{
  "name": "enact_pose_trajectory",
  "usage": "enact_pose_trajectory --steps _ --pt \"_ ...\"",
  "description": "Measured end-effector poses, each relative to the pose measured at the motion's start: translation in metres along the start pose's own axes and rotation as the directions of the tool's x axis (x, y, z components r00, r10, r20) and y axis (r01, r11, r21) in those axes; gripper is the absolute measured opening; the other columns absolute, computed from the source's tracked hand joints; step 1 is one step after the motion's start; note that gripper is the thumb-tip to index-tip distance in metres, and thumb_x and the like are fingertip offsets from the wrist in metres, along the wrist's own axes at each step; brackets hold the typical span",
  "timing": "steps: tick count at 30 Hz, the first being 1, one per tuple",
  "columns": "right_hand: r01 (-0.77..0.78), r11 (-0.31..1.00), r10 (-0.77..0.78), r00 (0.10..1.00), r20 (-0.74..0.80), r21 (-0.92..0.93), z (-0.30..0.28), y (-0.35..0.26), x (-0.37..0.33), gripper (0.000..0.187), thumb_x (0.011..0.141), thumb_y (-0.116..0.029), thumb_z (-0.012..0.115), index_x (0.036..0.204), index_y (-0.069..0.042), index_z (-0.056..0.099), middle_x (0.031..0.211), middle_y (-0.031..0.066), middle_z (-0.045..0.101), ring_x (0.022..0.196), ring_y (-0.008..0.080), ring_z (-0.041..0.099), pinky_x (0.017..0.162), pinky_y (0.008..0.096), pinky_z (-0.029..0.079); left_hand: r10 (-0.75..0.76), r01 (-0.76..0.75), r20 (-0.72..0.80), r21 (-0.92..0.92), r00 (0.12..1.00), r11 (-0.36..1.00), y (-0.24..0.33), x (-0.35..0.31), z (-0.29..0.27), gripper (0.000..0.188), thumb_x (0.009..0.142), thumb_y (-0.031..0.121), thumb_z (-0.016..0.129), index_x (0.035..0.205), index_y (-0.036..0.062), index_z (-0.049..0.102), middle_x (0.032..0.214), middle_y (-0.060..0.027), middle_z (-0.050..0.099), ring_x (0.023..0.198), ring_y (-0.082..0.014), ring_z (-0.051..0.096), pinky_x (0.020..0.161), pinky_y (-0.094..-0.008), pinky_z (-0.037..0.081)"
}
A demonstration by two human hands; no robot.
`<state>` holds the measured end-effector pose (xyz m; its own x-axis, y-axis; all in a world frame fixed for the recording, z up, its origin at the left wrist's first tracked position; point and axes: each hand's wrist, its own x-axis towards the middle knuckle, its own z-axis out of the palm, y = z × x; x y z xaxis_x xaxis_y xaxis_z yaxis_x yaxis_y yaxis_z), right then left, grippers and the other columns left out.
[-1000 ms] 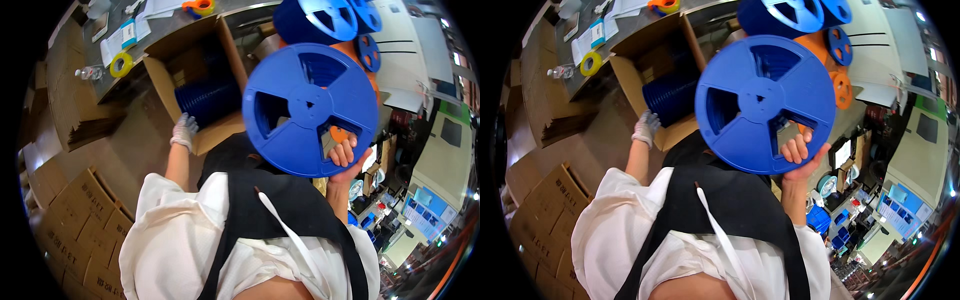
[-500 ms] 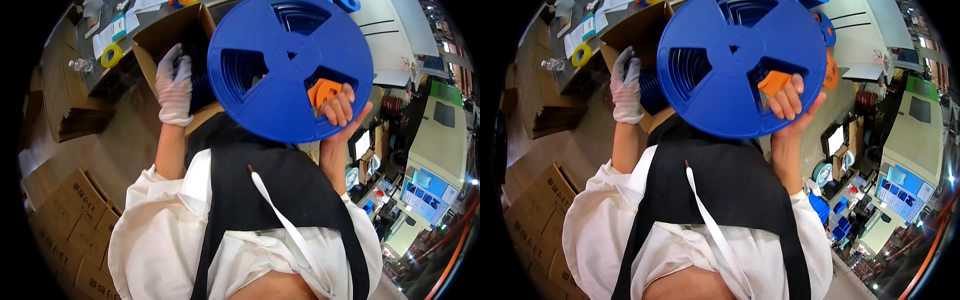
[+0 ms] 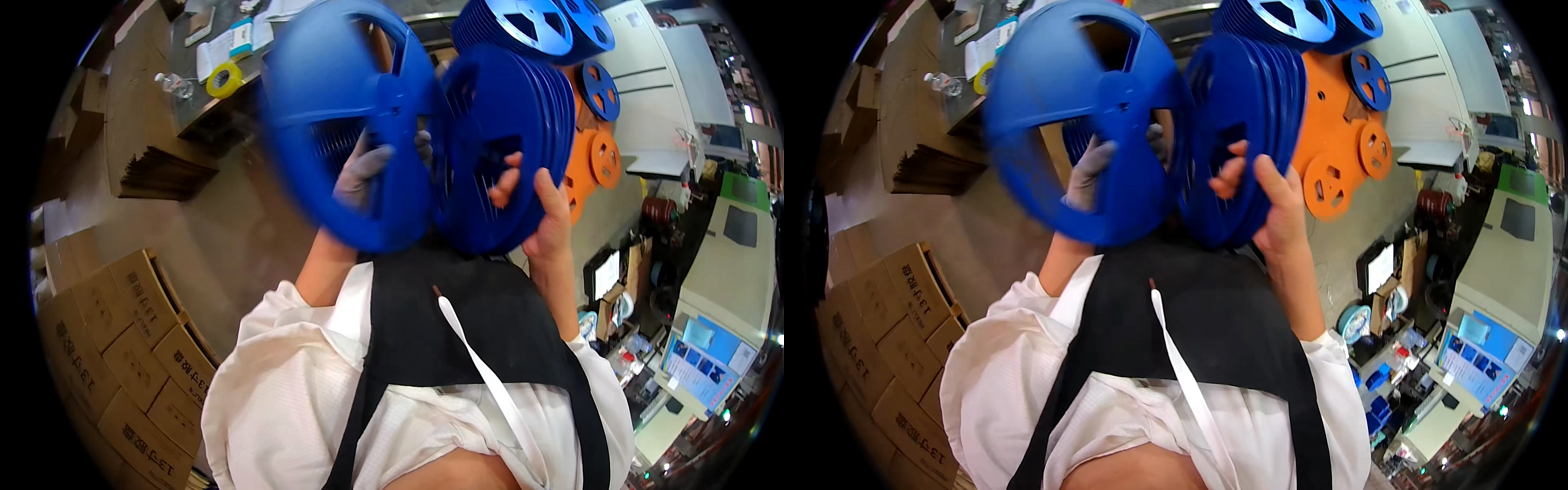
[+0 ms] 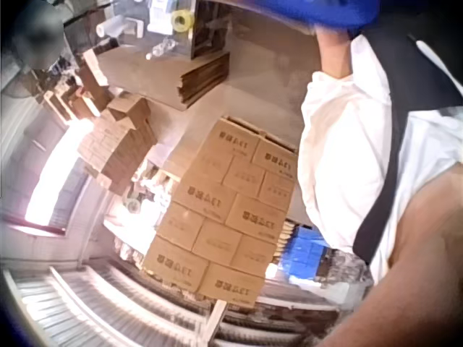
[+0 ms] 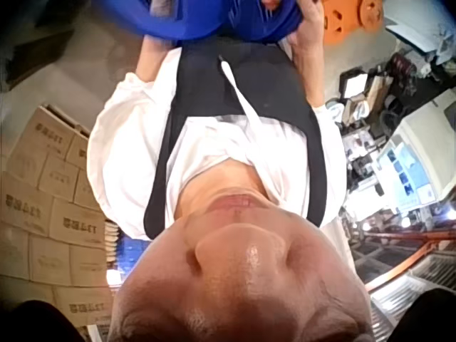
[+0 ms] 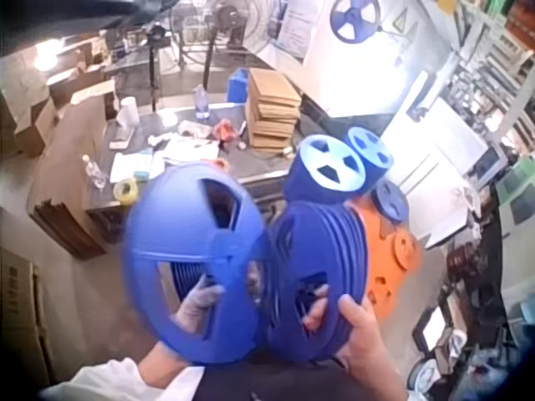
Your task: The person repeatedly picks up blue plastic spools from a table and places them into a cardboard box. The person handles the spools one at a time, stacking them vertically inside the box.
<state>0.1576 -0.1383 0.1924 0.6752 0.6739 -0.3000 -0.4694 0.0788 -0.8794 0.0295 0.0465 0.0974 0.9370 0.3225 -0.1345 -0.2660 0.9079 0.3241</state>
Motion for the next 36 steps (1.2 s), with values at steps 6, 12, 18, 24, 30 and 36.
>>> enact_pose_trajectory --steps 6,12,18,24,30,36 --pt "0.032 0.944 -0.066 0.993 0.095 0.327 -0.028 0.005 0.002 0.041 0.097 -0.040 0.051 0.110 -0.001 0.053 0.067 0.0001 0.041 0.055 0.0096 0.038 0.051 0.0232 0.033 0.025 0.277 0.470 -0.562 0.883 0.779 0.016 -0.040 -0.026 0.072 0.083 0.046 0.065 0.130 -0.0019 0.039 0.123 -0.0201 0.052 0.120 -0.0329 0.051 0.108 -0.0456 0.039" --pt "0.012 0.903 -0.093 0.981 0.168 0.430 -0.046 0.012 0.002 0.049 0.094 -0.046 0.053 0.110 0.000 0.052 0.067 -0.0004 0.040 0.054 0.0088 0.038 0.049 0.0223 0.032 0.089 0.044 0.224 -0.527 0.970 0.849 0.015 -0.053 -0.034 0.067 0.084 0.045 0.064 0.127 -0.0020 0.043 0.116 -0.0164 0.053 0.121 -0.0313 0.050 0.109 -0.0442 0.038" --pt "0.081 0.834 -0.226 0.953 0.203 0.546 -0.052 0.004 0.000 0.043 0.092 -0.042 0.060 0.103 -0.005 0.042 0.059 -0.0039 0.036 0.047 0.0074 0.038 0.049 0.0202 0.034 0.225 -0.098 0.214 -0.483 0.951 0.870 0.034 -0.059 -0.060 0.060 0.085 0.043 0.064 0.124 0.0012 0.047 0.120 -0.0131 0.051 0.118 -0.0310 0.051 0.114 -0.0459 0.030" --pt "0.037 0.677 -0.383 0.871 0.308 0.735 -0.076 0.002 0.005 0.037 0.092 -0.038 0.062 0.097 -0.005 0.045 0.055 -0.0044 0.039 0.043 0.0043 0.039 0.043 0.0194 0.032 0.394 -0.206 0.398 -0.437 0.829 0.876 0.065 -0.059 -0.099 0.065 0.085 0.044 0.066 0.133 0.0055 0.045 0.119 -0.0139 0.049 0.124 -0.0323 0.042 0.114 -0.0495 0.026" --pt "0.073 0.630 -0.400 0.884 0.242 0.774 -0.076 0.001 0.004 0.032 0.092 -0.029 0.063 0.095 -0.007 0.041 0.054 -0.0032 0.038 0.043 0.0059 0.041 0.041 0.0202 0.035 0.371 -0.299 0.242 -0.285 0.897 0.911 0.061 -0.048 -0.092 0.058 0.087 0.034 0.066 0.131 0.0045 0.043 0.113 -0.0142 0.053 0.113 -0.0286 0.051 0.106 -0.0453 0.039" --pt "0.105 0.708 -0.345 0.914 0.213 0.698 -0.054 -0.007 -0.001 0.036 0.090 -0.032 0.065 0.098 -0.005 0.043 0.059 -0.0021 0.041 0.047 0.0073 0.043 0.047 0.0220 0.037 0.133 -0.144 -0.102 -0.115 0.986 0.983 0.038 -0.030 -0.068 0.051 0.089 0.026 0.065 0.130 0.0043 0.044 0.108 -0.0147 0.058 0.102 -0.0260 0.058 0.098 -0.0414 0.048"
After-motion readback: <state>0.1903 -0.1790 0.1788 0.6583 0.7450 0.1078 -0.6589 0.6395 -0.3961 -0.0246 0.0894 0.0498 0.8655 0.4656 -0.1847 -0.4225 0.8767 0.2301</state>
